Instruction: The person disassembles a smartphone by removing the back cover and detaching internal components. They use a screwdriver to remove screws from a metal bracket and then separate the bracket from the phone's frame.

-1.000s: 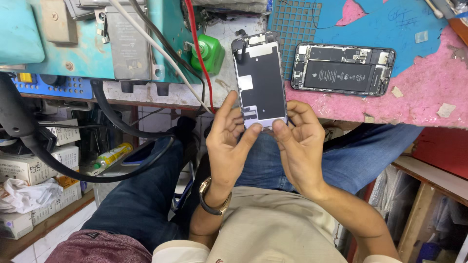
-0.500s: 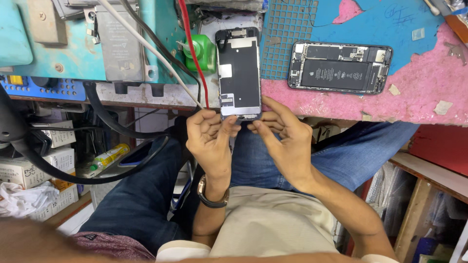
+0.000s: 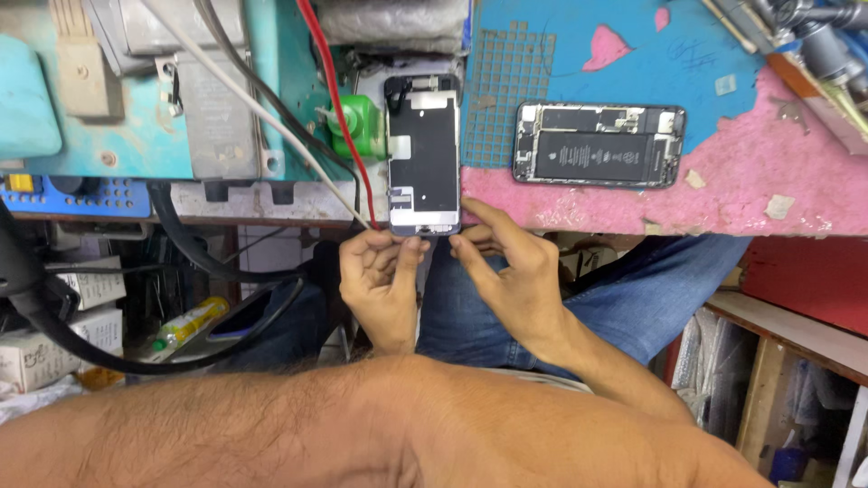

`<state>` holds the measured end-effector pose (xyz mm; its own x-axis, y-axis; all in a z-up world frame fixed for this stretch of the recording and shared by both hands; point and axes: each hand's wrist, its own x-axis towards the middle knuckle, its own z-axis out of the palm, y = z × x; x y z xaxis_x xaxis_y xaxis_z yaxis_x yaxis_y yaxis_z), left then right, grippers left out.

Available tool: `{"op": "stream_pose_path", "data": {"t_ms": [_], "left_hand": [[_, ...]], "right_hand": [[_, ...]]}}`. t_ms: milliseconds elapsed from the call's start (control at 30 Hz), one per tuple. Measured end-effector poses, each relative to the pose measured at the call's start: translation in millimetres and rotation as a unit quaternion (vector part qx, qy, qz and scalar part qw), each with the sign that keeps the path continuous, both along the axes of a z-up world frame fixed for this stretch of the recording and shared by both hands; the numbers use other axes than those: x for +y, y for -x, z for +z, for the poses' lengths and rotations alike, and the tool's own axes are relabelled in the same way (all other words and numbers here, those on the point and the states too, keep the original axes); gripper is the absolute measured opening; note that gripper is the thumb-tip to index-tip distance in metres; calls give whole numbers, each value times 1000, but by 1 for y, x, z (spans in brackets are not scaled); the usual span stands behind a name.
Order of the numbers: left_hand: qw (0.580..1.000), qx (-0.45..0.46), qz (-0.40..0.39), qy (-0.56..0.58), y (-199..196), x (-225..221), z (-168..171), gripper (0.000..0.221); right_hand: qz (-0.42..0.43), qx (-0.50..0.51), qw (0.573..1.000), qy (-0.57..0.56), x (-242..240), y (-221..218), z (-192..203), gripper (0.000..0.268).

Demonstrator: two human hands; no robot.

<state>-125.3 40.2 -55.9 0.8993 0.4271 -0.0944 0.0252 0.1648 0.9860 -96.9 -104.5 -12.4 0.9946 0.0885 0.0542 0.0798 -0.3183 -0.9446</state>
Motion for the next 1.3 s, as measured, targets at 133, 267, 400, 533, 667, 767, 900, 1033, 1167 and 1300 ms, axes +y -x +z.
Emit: {"op": "stream_pose_path", "data": {"t_ms": [133,267,400,533,667,767,900,1033,1167,1300], "left_hand": [[1000,9,4,-11,-2,-1,2,29],[1000,16,7,-21,-4,0,2,30],[999,28,10,-27,-4,1,-2,32],[1000,27,4,-10,-3,3,-5,34],[1000,20,3,0,-6,4,-7,37],[999,35,5,-6,-5,6,-9,38],[999,37,22,-9,-7,4,-10,39],[998,51,8,-20,-5,6,-16,38],[998,40,30,-28,-7,5,-21,40],[999,36,31,-11,-5,5,-29,41]], "right_hand": [[-2,-6,1000,-22,0,-1,2,44],[-6,0,1000,-29,1,-2,2,43],[-4,3,999,-34,0,-3,2,43],[-10,17,999,-41,1,-2,-1,42],[-17,18,999,-45,3,-2,-3,43],[-17,21,999,-43,4,-2,-5,42],[-17,14,999,-27,4,-4,-6,42],[-21,27,999,-31,3,-4,-10,41],[-17,28,999,-40,4,-4,-8,41],[-17,33,998,-47,3,-3,-12,43]]}}
